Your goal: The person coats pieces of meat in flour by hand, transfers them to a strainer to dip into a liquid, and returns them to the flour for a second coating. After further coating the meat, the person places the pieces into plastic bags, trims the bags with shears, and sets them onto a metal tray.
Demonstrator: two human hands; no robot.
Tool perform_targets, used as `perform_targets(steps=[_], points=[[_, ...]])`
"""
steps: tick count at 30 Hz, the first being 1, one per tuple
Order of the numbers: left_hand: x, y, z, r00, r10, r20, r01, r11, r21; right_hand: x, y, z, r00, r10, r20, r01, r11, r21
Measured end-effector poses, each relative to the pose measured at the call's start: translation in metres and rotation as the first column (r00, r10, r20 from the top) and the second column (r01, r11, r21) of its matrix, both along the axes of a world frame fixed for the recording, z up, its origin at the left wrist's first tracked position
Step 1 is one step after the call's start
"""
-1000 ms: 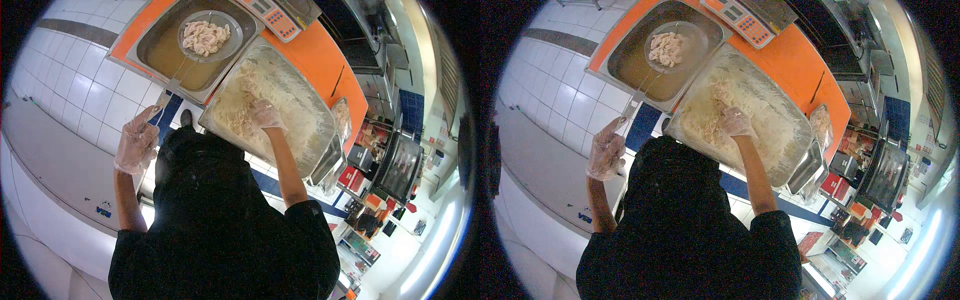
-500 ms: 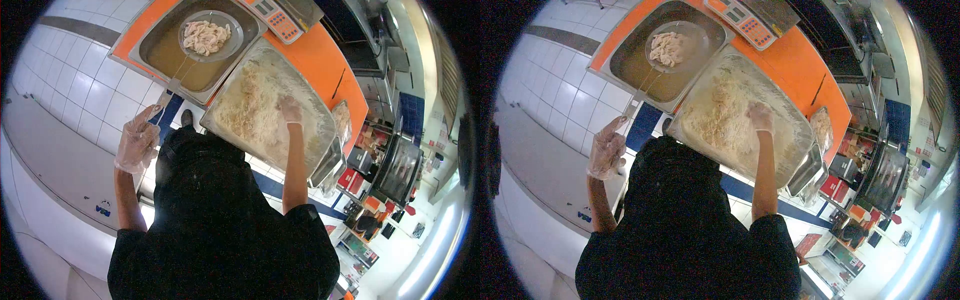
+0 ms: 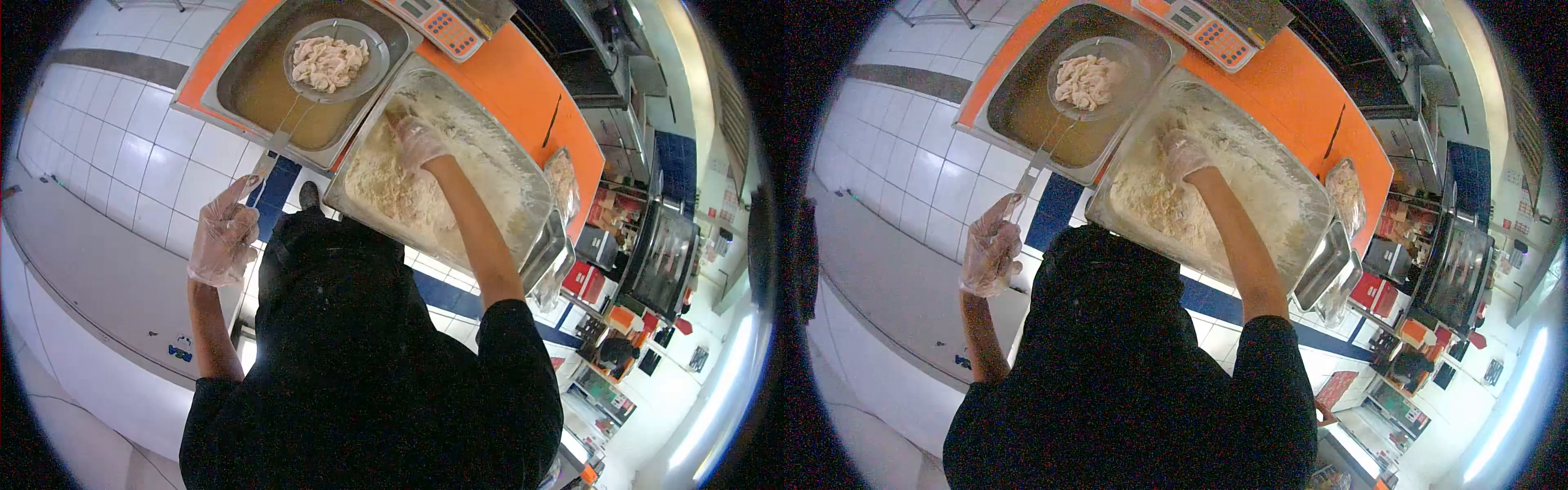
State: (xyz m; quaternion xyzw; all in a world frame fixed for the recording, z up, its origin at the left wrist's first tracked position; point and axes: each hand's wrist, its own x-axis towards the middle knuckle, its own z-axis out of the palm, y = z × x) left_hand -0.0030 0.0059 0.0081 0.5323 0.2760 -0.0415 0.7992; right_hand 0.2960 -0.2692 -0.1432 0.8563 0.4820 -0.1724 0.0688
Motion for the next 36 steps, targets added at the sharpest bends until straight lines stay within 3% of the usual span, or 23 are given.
perform_targets(steps=[2,4,5,7,8,11,13,14,16,18,20,21,22,23,25,26,28,30,31,32,33,35,36], points=[[-0.001,0.0,0.003,1.0,-0.017,-0.014,0.017,0.999,0.045,0.0,-0.004,-0.003,1.0,0.014,-0.012,-0.013,0.998,0.055],[-0.003,-0.001,0.003,1.0,0.001,-0.005,-0.001,1.0,0.019,-0.018,0.0,0.033,0.995,-0.006,0.096,0.024,0.981,-0.193],[-0.003,-0.002,0.002,1.0,0.018,0.002,-0.018,1.0,-0.008,-0.016,-0.002,0.031,0.995,0.0,0.097,0.019,0.981,-0.193],[-0.005,0.0,0.0,1.0,0.019,0.007,-0.019,1.0,-0.021,-0.014,-0.019,0.017,0.99,-0.058,-0.128,0.058,0.998,-0.005],[-0.006,0.0,-0.001,1.0,0.014,0.013,-0.014,0.999,-0.033,-0.016,-0.028,-0.001,0.99,-0.058,-0.13,0.058,0.998,-0.008],[-0.006,0.001,-0.004,1.0,0.026,0.004,-0.026,1.0,-0.012,-0.011,-0.054,-0.044,0.987,-0.136,0.082,0.132,0.99,0.049],[-0.006,0.002,0.0,1.0,0.023,-0.01,-0.023,1.0,-0.012,-0.01,-0.062,-0.034,0.977,0.077,0.197,-0.135,0.945,0.299],[-0.006,0.002,0.002,0.999,0.016,-0.027,-0.016,1.0,-0.014,-0.012,-0.067,-0.025,0.976,0.085,0.198,-0.143,0.944,0.299],[-0.004,0.001,0.002,0.999,0.023,-0.024,-0.024,1.0,-0.002,-0.018,-0.071,0.006,0.95,-0.197,0.244,0.097,0.925,0.368],[-0.005,0.003,-0.001,1.0,0.022,-0.018,-0.021,1.0,0.009,-0.007,-0.079,0.003,0.933,-0.242,0.266,0.142,0.927,0.347],[-0.009,0.006,-0.012,0.997,0.022,0.08,-0.011,0.991,-0.136,-0.001,-0.084,0.002,0.916,-0.278,0.289,0.179,0.928,0.326],[-0.008,0.005,-0.007,0.996,0.033,0.082,-0.022,0.991,-0.132,-0.008,-0.07,0.037,0.835,-0.549,-0.05,0.518,0.75,0.412],[-0.006,0.002,0.002,1.0,0.027,0.006,-0.027,0.998,-0.055,-0.011,-0.054,0.064,0.598,-0.698,-0.392,0.799,0.483,0.358],[-0.005,0.0,0.009,0.997,0.024,-0.077,-0.023,1.0,0.022,-0.007,-0.046,0.076,0.602,-0.691,-0.399,0.796,0.486,0.359],[-0.004,-0.001,0.01,0.995,0.036,-0.095,-0.035,0.999,0.016,-0.001,-0.033,0.097,0.494,-0.476,-0.727,0.868,0.223,0.444],[-0.005,0.0,0.008,0.998,0.024,-0.065,-0.025,1.0,-0.009,0.002,-0.021,0.108,0.492,-0.469,-0.733,0.869,0.216,0.445],[-0.004,0.0,0.005,0.999,0.009,-0.053,-0.011,1.0,-0.024,0.0,0.016,0.145,0.486,-0.275,-0.829,0.869,0.054,0.491],[-0.005,0.001,0.003,0.999,-0.015,-0.039,0.014,1.0,-0.02,0.004,0.047,0.184,0.671,-0.392,-0.63,0.742,0.358,0.567],[-0.005,0.001,0.001,0.999,-0.034,-0.023,0.033,0.999,-0.03,0.007,0.06,0.187,0.75,-0.356,-0.558,0.661,0.433,0.613],[-0.006,0.002,-0.004,0.997,-0.064,-0.047,0.068,0.992,0.103,0.012,0.075,0.184,0.82,-0.314,-0.479,0.571,0.502,0.649],[-0.006,0.001,-0.006,0.996,-0.075,-0.049,0.08,0.991,0.107,0.023,0.086,0.171,0.815,-0.321,-0.481,0.578,0.493,0.65],[-0.006,-0.001,-0.008,0.997,-0.067,-0.034,0.07,0.993,0.091,0.039,0.098,0.143,0.995,-0.1,-0.006,0.072,0.666,0.743],[-0.005,-0.002,-0.01,0.996,-0.078,-0.038,0.081,0.993,0.088,0.03,0.094,0.151,0.994,-0.111,-0.01,0.082,0.667,0.741]])
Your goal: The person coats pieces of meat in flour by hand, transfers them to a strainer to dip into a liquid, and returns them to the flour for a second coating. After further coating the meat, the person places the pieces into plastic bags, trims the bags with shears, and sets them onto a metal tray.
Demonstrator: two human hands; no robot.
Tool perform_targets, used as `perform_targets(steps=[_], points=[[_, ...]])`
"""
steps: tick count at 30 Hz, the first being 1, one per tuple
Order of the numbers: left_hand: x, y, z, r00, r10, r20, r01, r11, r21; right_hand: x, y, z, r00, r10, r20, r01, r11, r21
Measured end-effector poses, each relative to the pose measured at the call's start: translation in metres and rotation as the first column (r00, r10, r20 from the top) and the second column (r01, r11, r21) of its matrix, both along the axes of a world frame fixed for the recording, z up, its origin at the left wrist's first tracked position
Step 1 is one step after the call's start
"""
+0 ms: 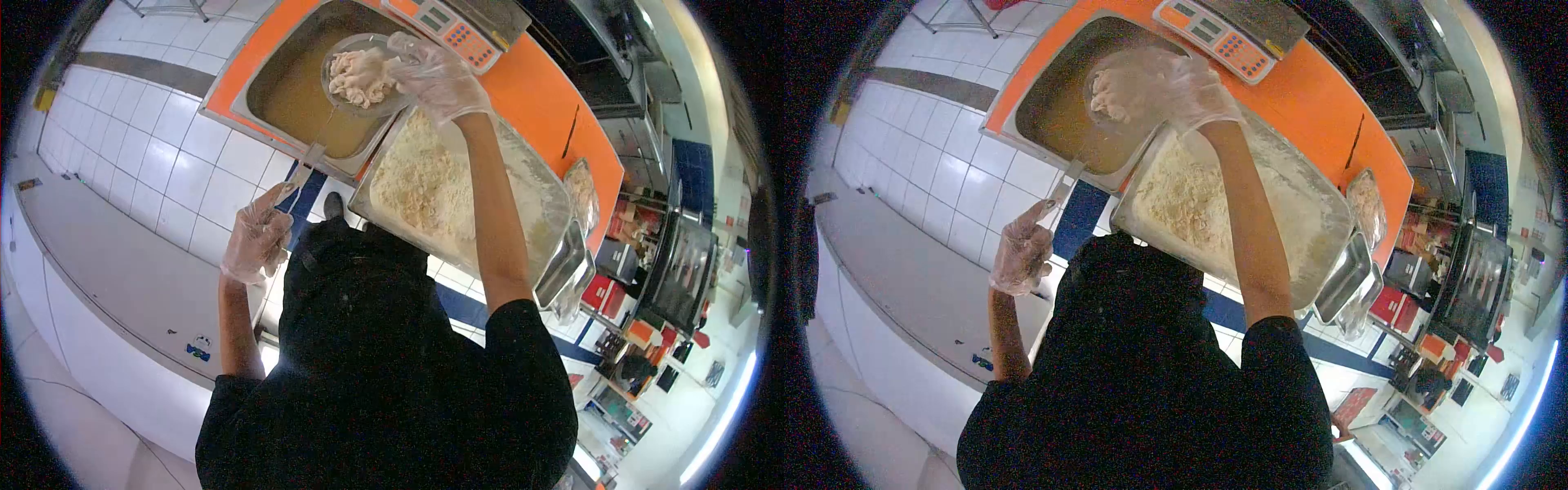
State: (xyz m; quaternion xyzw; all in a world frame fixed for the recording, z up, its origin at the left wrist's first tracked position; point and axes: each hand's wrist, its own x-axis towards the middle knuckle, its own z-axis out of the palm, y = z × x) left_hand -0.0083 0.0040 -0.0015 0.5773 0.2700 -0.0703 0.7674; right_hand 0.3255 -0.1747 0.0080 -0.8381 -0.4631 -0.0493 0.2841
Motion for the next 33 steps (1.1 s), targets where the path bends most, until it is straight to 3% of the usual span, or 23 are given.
perform_targets(steps=[2,3,5,6,7,8,9,11,14,16,19,21,23,27,29,33], points=[[0.0,-0.001,-0.004,0.998,0.012,0.06,-0.011,1.0,-0.018,-0.023,-0.003,0.031,0.906,-0.338,-0.254,0.331,0.941,-0.072],[-0.001,-0.001,-0.008,0.998,0.016,0.063,-0.015,1.0,-0.022,-0.018,-0.009,0.027,0.908,-0.335,-0.25,0.327,0.942,-0.076],[-0.003,-0.003,-0.018,0.992,0.061,0.11,-0.057,0.998,-0.036,0.0,-0.035,-0.004,0.761,-0.62,-0.188,0.491,0.741,-0.458],[-0.002,-0.003,-0.014,0.992,0.064,0.108,-0.06,0.998,-0.037,0.006,-0.052,-0.045,0.763,-0.619,-0.189,0.488,0.742,-0.459],[-0.002,-0.002,-0.006,0.995,0.059,0.083,-0.054,0.996,-0.066,0.01,-0.074,-0.102,0.909,-0.367,0.199,0.417,0.819,-0.393],[0.0,-0.002,0.0,0.997,0.053,0.06,-0.047,0.995,-0.093,0.015,-0.087,-0.14,0.826,-0.056,0.561,0.31,0.876,-0.368],[0.002,-0.001,0.003,0.997,0.047,0.057,-0.041,0.995,-0.091,0.019,-0.087,-0.156,0.827,-0.062,0.559,0.314,0.875,-0.368],[0.004,-0.004,0.006,0.998,0.064,0.025,-0.062,0.996,-0.068,0.015,-0.084,-0.176,0.968,-0.184,0.172,0.248,0.819,-0.517],[0.0,-0.001,0.0,0.996,0.046,0.075,-0.032,0.985,-0.17,0.013,-0.084,-0.191,0.963,-0.223,0.152,0.269,0.849,-0.455],[0.001,-0.006,0.001,0.998,0.053,0.026,-0.049,0.992,-0.119,0.01,-0.092,-0.19,0.958,-0.23,0.171,0.282,0.864,-0.418],[0.001,-0.009,0.002,0.999,0.041,0.006,-0.041,0.999,-0.004,0.005,-0.102,-0.162,0.963,-0.188,0.193,0.264,0.806,-0.531],[0.001,-0.01,0.001,0.999,0.022,0.029,-0.023,0.998,0.05,-0.02,-0.116,-0.114,0.984,-0.18,-0.003,0.119,0.664,-0.738],[-0.002,-0.008,-0.001,0.998,0.021,0.062,-0.018,0.999,-0.043,-0.044,-0.159,-0.151,0.993,0.015,0.117,0.061,0.784,-0.618],[-0.002,-0.009,-0.006,0.998,0.035,0.054,-0.032,0.998,-0.057,-0.101,-0.196,-0.19,0.945,0.121,0.303,0.083,0.809,-0.582],[-0.001,-0.007,-0.002,0.999,0.014,0.04,-0.011,0.999,-0.052,-0.119,-0.194,-0.188,0.983,0.116,0.146,0.037,0.647,-0.762],[-0.001,-0.008,-0.003,0.997,0.037,0.074,-0.027,0.991,-0.128,-0.124,-0.199,-0.168,0.966,0.115,0.231,0.125,0.572,-0.811]])
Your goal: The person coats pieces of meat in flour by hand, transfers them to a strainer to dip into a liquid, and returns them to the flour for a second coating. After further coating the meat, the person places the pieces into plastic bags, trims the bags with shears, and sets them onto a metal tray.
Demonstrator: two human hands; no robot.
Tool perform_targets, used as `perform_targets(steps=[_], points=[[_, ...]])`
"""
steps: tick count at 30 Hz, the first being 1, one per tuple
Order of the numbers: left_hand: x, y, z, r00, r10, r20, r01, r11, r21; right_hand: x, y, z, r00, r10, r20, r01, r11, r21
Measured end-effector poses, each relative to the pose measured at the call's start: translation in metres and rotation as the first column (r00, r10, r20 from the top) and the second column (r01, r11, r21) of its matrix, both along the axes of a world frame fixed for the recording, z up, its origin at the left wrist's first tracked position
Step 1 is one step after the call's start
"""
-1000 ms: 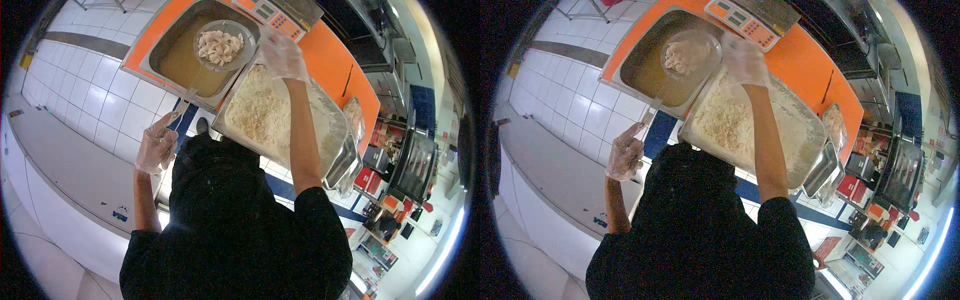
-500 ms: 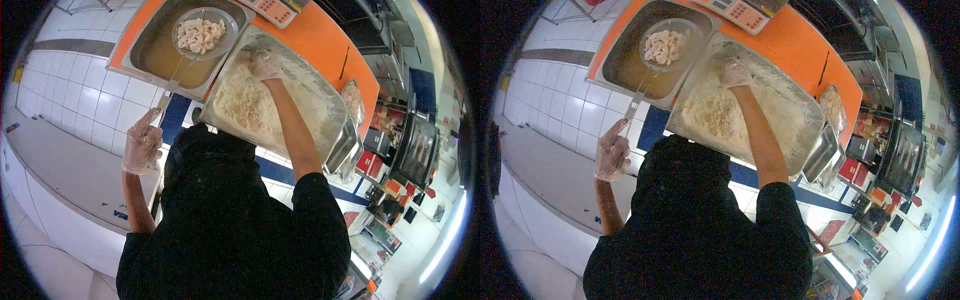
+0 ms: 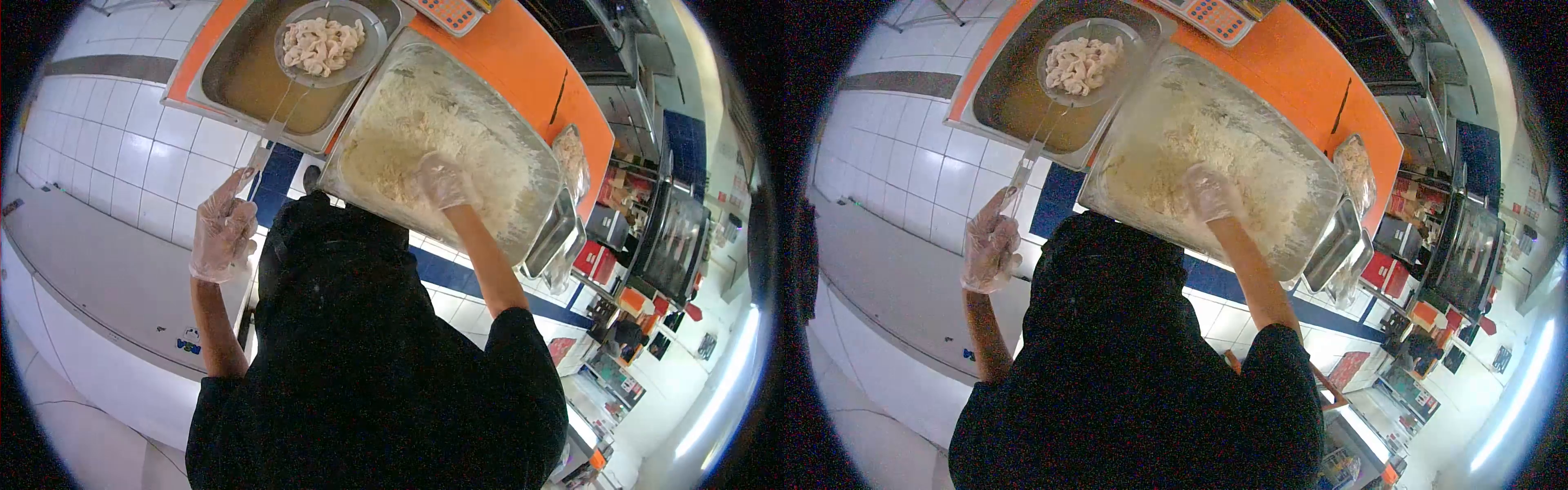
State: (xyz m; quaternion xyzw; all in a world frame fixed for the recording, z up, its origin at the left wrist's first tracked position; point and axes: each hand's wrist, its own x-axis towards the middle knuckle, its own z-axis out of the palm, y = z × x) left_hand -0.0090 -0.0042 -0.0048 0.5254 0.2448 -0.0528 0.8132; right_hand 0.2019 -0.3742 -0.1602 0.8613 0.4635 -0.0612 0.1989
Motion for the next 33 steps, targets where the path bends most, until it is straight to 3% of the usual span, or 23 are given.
perform_targets(steps=[2,3,5,6,8,9,11,12,14,15,17,18,20,24,26,27,29,30,31,32,33], points=[[0.0,0.0,-0.002,1.0,0.02,-0.001,-0.02,0.998,0.056,0.02,-0.024,-0.015,0.907,-0.416,-0.067,0.42,0.906,0.053],[0.001,0.0,0.0,1.0,0.02,0.003,-0.02,0.998,0.055,0.022,-0.028,0.0,0.907,-0.416,-0.063,0.42,0.906,0.053],[0.003,-0.001,0.005,0.999,0.003,-0.054,0.003,0.994,0.113,0.018,-0.026,0.046,0.935,-0.351,0.053,0.342,0.931,0.126],[0.005,-0.002,0.005,0.999,0.001,-0.053,0.005,0.994,0.11,0.018,-0.03,0.041,0.934,-0.353,0.055,0.344,0.931,0.124],[0.005,-0.003,0.005,0.997,0.041,-0.071,-0.038,0.998,0.042,0.014,-0.036,0.026,0.984,0.038,0.176,-0.06,0.991,0.12],[0.005,-0.004,0.004,0.997,0.036,-0.071,-0.033,0.999,0.042,0.01,-0.026,0.036,0.984,0.033,0.176,-0.055,0.991,0.12],[0.005,-0.004,0.002,0.996,0.054,-0.07,-0.048,0.995,0.088,-0.003,0.015,0.067,0.986,0.041,-0.164,-0.039,0.999,0.016],[0.006,-0.005,0.003,0.996,0.049,-0.07,-0.043,0.995,0.089,-0.007,0.023,0.059,0.986,0.037,-0.164,-0.034,0.999,0.017],[0.007,-0.006,0.006,0.994,0.039,-0.1,-0.03,0.996,0.089,-0.013,0.032,0.034,0.868,-0.164,-0.468,0.246,0.962,0.118],[0.006,-0.004,0.005,0.994,0.038,-0.103,-0.028,0.995,0.093,-0.017,0.033,0.022,0.866,-0.164,-0.472,0.248,0.961,0.121],[0.005,-0.002,0.001,0.998,0.048,-0.034,-0.048,0.999,0.0,-0.021,0.034,0.004,0.963,0.092,-0.251,-0.041,0.979,0.201],[0.005,-0.002,-0.001,0.998,0.048,-0.033,-0.048,0.999,0.003,-0.02,0.039,0.007,0.964,0.093,-0.25,-0.042,0.978,0.204],[0.004,-0.001,-0.002,0.999,0.036,-0.032,-0.034,0.998,0.046,-0.018,0.048,0.012,0.866,0.02,-0.499,-0.013,1.0,0.017],[0.004,0.0,0.002,0.999,0.021,-0.048,-0.017,0.996,0.083,-0.024,0.055,0.02,0.892,0.017,-0.452,-0.016,1.0,0.007],[0.004,0.001,-0.001,1.0,-0.003,-0.004,0.003,0.998,0.068,-0.023,0.033,-0.004,0.924,0.245,-0.294,-0.196,0.963,0.186],[0.004,0.001,0.001,1.0,0.0,-0.002,0.0,0.998,0.068,-0.021,0.031,0.002,0.924,0.248,-0.291,-0.199,0.962,0.186],[0.005,0.0,0.006,0.999,0.008,-0.041,-0.006,0.999,0.049,-0.019,0.028,0.02,0.888,-0.088,-0.452,0.164,0.978,0.13],[0.006,-0.001,0.007,0.999,0.014,-0.04,-0.012,0.999,0.048,-0.018,0.021,0.021,0.889,-0.084,-0.451,0.158,0.979,0.129],[0.006,-0.002,0.008,0.999,0.024,-0.046,-0.02,0.997,0.073,-0.017,0.013,0.019,0.974,0.061,-0.218,-0.036,0.993,0.115],[0.007,-0.002,0.008,0.998,0.031,-0.053,-0.026,0.995,0.099,-0.018,0.008,0.013,0.976,0.217,0.02,-0.218,0.974,0.056],[0.006,0.0,0.006,0.998,0.029,-0.054,-0.023,0.995,0.101,-0.019,0.002,-0.011,0.976,0.215,0.019,-0.215,0.975,0.058]])
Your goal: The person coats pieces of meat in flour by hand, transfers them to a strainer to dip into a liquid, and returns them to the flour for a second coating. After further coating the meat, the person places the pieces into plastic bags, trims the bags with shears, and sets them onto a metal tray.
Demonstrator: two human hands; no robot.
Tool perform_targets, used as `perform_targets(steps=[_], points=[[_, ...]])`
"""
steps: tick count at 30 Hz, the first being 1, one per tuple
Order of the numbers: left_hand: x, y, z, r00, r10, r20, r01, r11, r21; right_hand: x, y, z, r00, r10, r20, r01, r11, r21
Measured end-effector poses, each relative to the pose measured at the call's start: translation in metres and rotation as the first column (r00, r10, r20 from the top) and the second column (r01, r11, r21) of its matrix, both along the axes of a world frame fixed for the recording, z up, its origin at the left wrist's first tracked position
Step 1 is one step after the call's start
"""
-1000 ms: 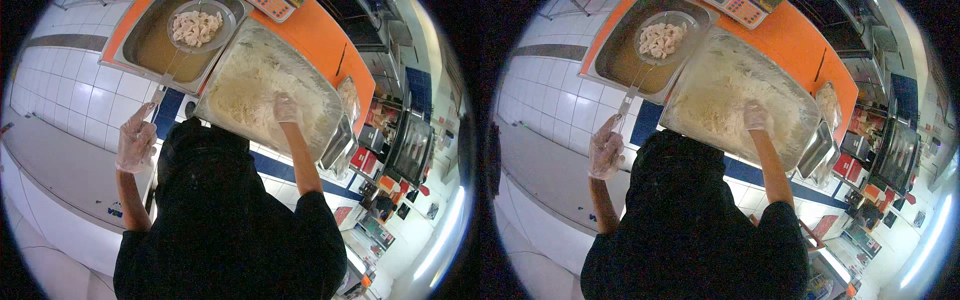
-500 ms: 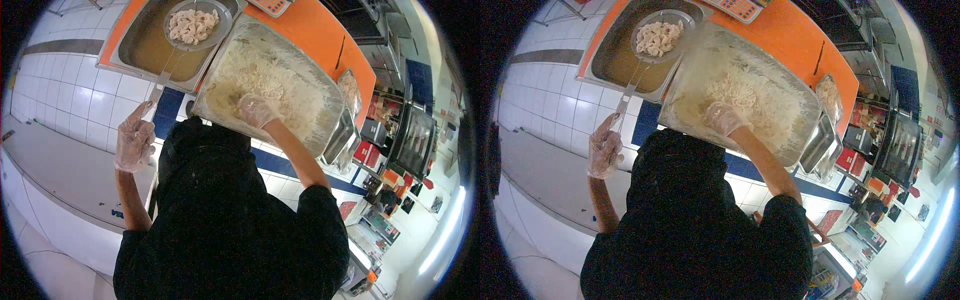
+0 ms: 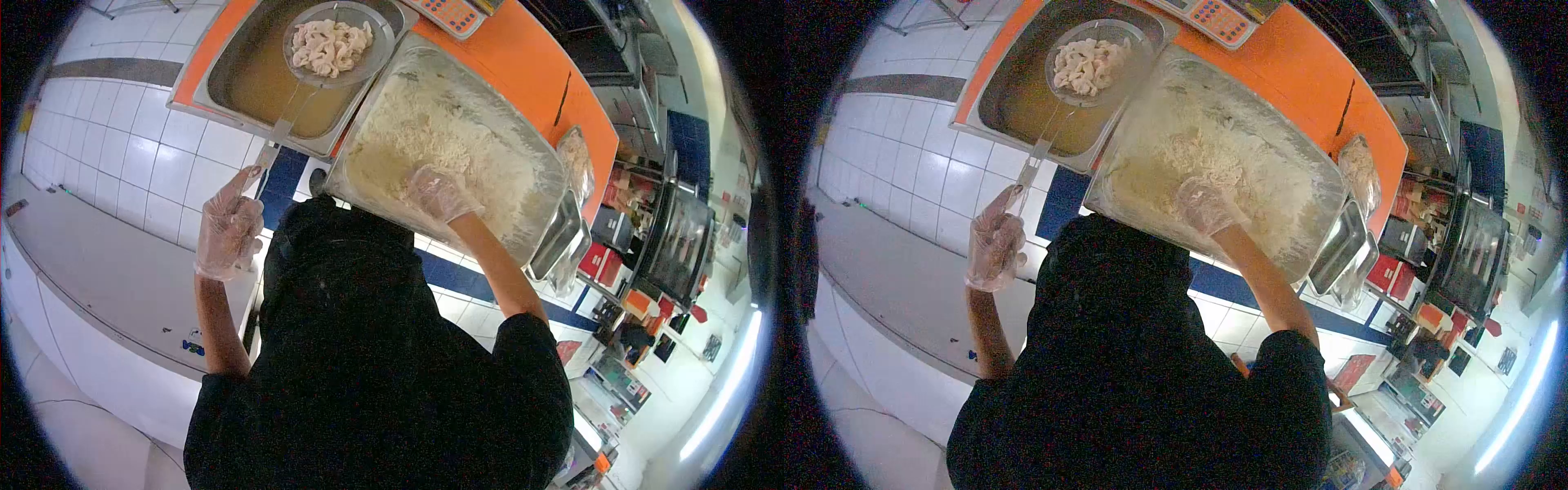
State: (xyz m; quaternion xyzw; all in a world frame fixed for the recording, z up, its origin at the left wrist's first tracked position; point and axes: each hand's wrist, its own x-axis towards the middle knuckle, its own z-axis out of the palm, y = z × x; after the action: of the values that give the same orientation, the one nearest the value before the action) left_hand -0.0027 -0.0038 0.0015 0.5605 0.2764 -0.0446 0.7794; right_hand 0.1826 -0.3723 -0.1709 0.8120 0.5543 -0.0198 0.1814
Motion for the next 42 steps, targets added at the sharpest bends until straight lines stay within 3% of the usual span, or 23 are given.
perform_targets(steps=[1,2,3,5,6,8,9,11,13,14,16,22,25,29,31,32,34,36,37,39,40,41,42], points=[[0.0,0.003,-0.003,0.999,-0.021,0.026,0.021,1.0,-0.021,0.0,-0.009,-0.034,0.837,-0.201,-0.508,0.336,0.923,0.188],[0.001,0.004,-0.005,0.998,-0.043,0.054,0.046,0.998,-0.043,-0.001,-0.016,-0.051,0.417,-0.188,-0.889,0.674,0.72,0.164],[0.004,0.003,-0.003,0.997,-0.051,0.056,0.054,0.998,-0.044,-0.002,-0.005,-0.038,0.418,-0.193,-0.888,0.68,0.715,0.165],[0.007,0.002,0.001,0.999,-0.036,-0.009,0.036,0.999,-0.021,-0.002,0.033,0.008,0.789,-0.401,-0.465,0.345,0.916,-0.205],[0.007,0.002,0.001,0.999,-0.038,-0.007,0.038,0.999,-0.019,-0.003,0.029,0.001,0.789,-0.402,-0.464,0.347,0.916,-0.203],[0.007,0.003,-0.001,0.999,-0.029,0.044,0.031,0.998,-0.058,-0.006,0.014,-0.018,0.958,-0.016,-0.287,0.07,0.981,0.18],[0.007,0.003,-0.001,0.999,-0.023,0.046,0.026,0.998,-0.059,-0.001,0.014,-0.009,0.959,-0.011,-0.285,0.064,0.982,0.179],[0.007,0.004,0.0,0.997,-0.042,0.061,0.048,0.995,-0.085,0.011,0.025,0.031,0.986,0.057,0.159,-0.071,0.994,0.082],[0.004,0.001,-0.003,0.998,-0.013,0.065,0.019,0.995,-0.093,0.043,0.026,0.035,0.873,0.023,0.487,-0.03,1.0,0.007],[0.003,0.0,-0.004,0.997,0.004,0.074,0.003,0.995,-0.102,0.062,0.022,0.025,0.876,0.022,0.483,-0.029,1.0,0.006],[0.003,0.002,-0.005,0.999,-0.014,0.039,0.017,0.995,-0.099,0.095,0.019,0.007,0.965,-0.196,0.173,0.14,0.946,0.292],[0.001,0.004,-0.004,0.999,-0.012,0.049,0.016,0.996,-0.085,0.128,0.041,-0.029,0.86,-0.41,-0.304,0.458,0.883,0.103],[0.002,0.002,0.002,1.0,0.007,0.024,-0.005,0.996,-0.094,0.117,0.046,-0.006,0.759,-0.58,-0.296,0.624,0.778,0.072],[0.001,0.003,0.0,0.998,0.052,0.024,-0.048,0.986,-0.157,0.126,0.03,-0.001,0.846,-0.503,-0.178,0.533,0.804,0.264],[0.005,0.004,0.005,0.999,0.034,0.001,-0.034,0.992,-0.121,0.134,0.049,0.056,0.636,-0.54,-0.551,0.741,0.626,0.243],[0.005,0.005,0.008,0.999,0.0,-0.039,-0.004,0.996,-0.092,0.137,0.068,0.085,0.639,-0.536,-0.552,0.738,0.628,0.244],[0.004,0.003,0.004,1.0,0.008,-0.024,-0.01,0.997,-0.077,0.137,0.113,0.142,0.275,-0.077,-0.958,0.933,0.261,0.247],[0.003,0.003,0.004,1.0,0.005,-0.013,-0.006,0.998,-0.067,0.15,0.143,0.161,0.538,-0.137,-0.832,0.772,0.476,0.421],[0.003,0.004,0.005,1.0,-0.009,0.015,0.01,0.994,-0.11,0.154,0.156,0.161,0.539,-0.14,-0.831,0.775,0.468,0.424],[0.004,0.003,0.006,0.999,-0.029,0.043,0.035,0.988,-0.153,0.157,0.172,0.159,0.96,-0.033,-0.278,0.22,0.705,0.674],[0.004,0.002,0.005,0.999,-0.029,0.026,0.031,0.997,-0.077,0.156,0.17,0.16,0.96,-0.039,-0.277,0.224,0.704,0.674],[0.004,0.001,0.004,1.0,-0.027,0.008,0.027,1.0,-0.002,0.155,0.166,0.16,0.78,0.018,-0.625,0.477,0.629,0.614],[0.004,0.001,0.003,0.999,-0.032,0.011,0.032,0.999,-0.008,0.154,0.162,0.161,0.486,0.105,-0.868,0.687,0.568,0.453]])
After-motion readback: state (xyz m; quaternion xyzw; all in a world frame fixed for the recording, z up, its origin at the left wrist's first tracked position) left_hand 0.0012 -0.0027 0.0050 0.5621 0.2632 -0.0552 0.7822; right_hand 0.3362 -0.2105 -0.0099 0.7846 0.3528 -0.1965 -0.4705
